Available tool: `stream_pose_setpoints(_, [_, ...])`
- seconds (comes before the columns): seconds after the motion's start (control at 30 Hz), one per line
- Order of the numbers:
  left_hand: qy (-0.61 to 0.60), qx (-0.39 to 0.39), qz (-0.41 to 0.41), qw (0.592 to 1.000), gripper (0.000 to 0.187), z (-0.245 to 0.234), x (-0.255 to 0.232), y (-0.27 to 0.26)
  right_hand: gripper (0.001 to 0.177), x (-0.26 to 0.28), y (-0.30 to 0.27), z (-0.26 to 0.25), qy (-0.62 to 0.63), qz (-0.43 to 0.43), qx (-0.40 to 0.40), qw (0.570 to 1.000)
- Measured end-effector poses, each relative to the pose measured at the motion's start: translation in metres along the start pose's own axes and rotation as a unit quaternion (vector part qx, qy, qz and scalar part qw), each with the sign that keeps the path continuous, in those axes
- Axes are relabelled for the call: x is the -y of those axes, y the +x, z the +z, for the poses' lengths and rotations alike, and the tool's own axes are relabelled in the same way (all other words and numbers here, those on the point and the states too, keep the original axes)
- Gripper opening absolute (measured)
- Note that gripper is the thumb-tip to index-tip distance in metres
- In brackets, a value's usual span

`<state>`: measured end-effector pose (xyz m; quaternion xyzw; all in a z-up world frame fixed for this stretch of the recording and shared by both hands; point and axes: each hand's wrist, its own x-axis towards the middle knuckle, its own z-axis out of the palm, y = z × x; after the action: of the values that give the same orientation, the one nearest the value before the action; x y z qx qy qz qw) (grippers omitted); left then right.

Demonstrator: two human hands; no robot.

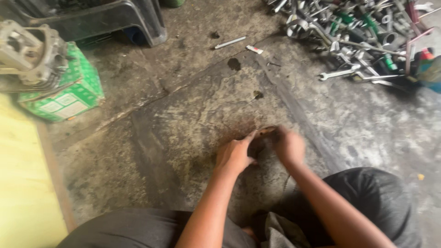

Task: The person scrubs a curved metal part on the floor using a small abrasive block. They then wipe the part with a cloth to remove debris and continue scrubbing the surface.

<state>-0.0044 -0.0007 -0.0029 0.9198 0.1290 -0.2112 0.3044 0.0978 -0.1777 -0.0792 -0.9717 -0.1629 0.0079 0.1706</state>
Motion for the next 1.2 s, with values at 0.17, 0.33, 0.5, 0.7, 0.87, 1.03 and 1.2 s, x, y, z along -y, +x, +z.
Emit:
stream_pose_setpoints(0.17, [-0.011, -0.016, 0.013, 1.000, 0.089, -0.006, -0.002, -0.002, 0.025, -0.001, -0.004, -0.001, 0.022, -0.063, 0.035, 0.997])
stream_pose_setpoints(0.33, [0.005, -0.016, 0.001, 1.000, 0.087, 0.000, -0.002, 0.004, 0.021, 0.005, -0.013, 0.000, 0.002, -0.082, 0.011, 0.997])
stream_pose_setpoints(0.5, [0.022, -0.018, 0.024, 0.999, 0.091, 0.003, 0.003, 0.003, 0.018, 0.008, -0.003, -0.009, -0.022, -0.005, 0.020, 1.000])
stream_pose_setpoints(0.7, [0.017, -0.041, 0.039, 0.998, 0.090, 0.013, 0.006, 0.012, 0.022, 0.021, -0.033, 0.001, 0.053, -0.247, 0.049, 0.966])
stream_pose_setpoints(0.87, [0.015, -0.008, 0.017, 1.000, 0.096, 0.017, 0.007, 0.010, 0.013, 0.015, 0.001, -0.009, -0.054, -0.008, 0.075, 0.996])
stream_pose_setpoints(1.03, [0.021, -0.029, 0.021, 0.999, 0.092, 0.020, 0.008, 0.015, 0.015, 0.020, -0.021, -0.007, 0.053, -0.232, -0.031, 0.971])
stream_pose_setpoints(1.2, [0.030, -0.039, 0.032, 0.998, 0.091, 0.019, 0.009, 0.015, 0.010, 0.010, -0.007, 0.003, 0.018, -0.055, 0.034, 0.998])
